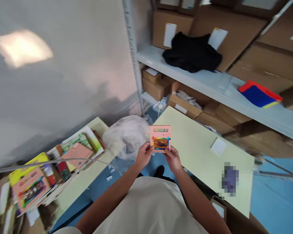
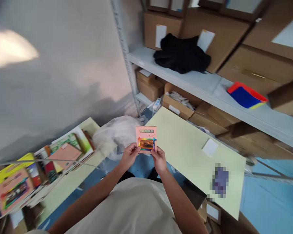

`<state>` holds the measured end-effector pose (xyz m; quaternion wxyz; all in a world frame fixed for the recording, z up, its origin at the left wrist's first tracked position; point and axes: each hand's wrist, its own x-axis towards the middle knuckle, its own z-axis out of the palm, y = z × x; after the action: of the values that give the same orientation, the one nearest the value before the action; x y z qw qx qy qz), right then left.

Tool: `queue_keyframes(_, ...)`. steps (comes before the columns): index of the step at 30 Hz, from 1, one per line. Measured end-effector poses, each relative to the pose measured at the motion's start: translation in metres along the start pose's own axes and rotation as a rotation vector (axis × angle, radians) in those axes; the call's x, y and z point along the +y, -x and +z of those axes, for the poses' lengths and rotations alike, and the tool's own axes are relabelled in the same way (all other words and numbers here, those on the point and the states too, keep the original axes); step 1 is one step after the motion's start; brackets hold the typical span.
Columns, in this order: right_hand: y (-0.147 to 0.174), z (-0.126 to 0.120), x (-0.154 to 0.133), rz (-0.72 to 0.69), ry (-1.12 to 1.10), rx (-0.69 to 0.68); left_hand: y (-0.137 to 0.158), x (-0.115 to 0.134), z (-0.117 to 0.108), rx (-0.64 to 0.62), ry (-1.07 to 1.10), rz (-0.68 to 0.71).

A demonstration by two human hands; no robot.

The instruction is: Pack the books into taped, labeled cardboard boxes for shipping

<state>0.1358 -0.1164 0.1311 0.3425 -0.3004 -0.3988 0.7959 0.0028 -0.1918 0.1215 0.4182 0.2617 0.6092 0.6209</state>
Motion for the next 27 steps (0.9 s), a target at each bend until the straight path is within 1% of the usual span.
queue_keyframes(3, -0.001, -0.055, -0.038, -0.078, 0.093, 0.104, -0.019, 0.000, 0.046, -0.159, -0.155, 0.013)
queue_keyframes(5, -0.004, -0.085, -0.064, -0.121, 0.141, 0.208, -0.027, 0.002, 0.074, -0.252, -0.216, -0.004)
queue_keyframes(8, -0.008, -0.118, -0.094, -0.138, 0.259, 0.382, -0.034, 0.005, 0.111, -0.370, -0.234, -0.069)
queue_keyframes(11, -0.012, -0.139, -0.107, -0.137, 0.337, 0.506, -0.038, 0.004, 0.133, -0.388, -0.159, -0.213)
queue_keyframes(14, -0.015, -0.149, -0.107, -0.120, 0.302, 0.569, -0.044, -0.003, 0.140, -0.393, -0.082, -0.323)
queue_keyframes(18, -0.018, -0.154, -0.108, -0.105, 0.255, 0.630, -0.057, -0.013, 0.136, -0.453, -0.083, -0.315)
queue_keyframes(22, -0.019, -0.157, -0.114, -0.102, 0.234, 0.674, -0.071, -0.018, 0.133, -0.410, -0.011, -0.323)
queue_keyframes(24, -0.019, -0.160, -0.116, -0.098, 0.211, 0.663, -0.077, -0.018, 0.134, -0.391, 0.047, -0.353)
queue_keyframes(27, -0.016, -0.166, -0.115, -0.108, 0.176, 0.605, -0.084, -0.019, 0.134, -0.414, 0.135, -0.435)
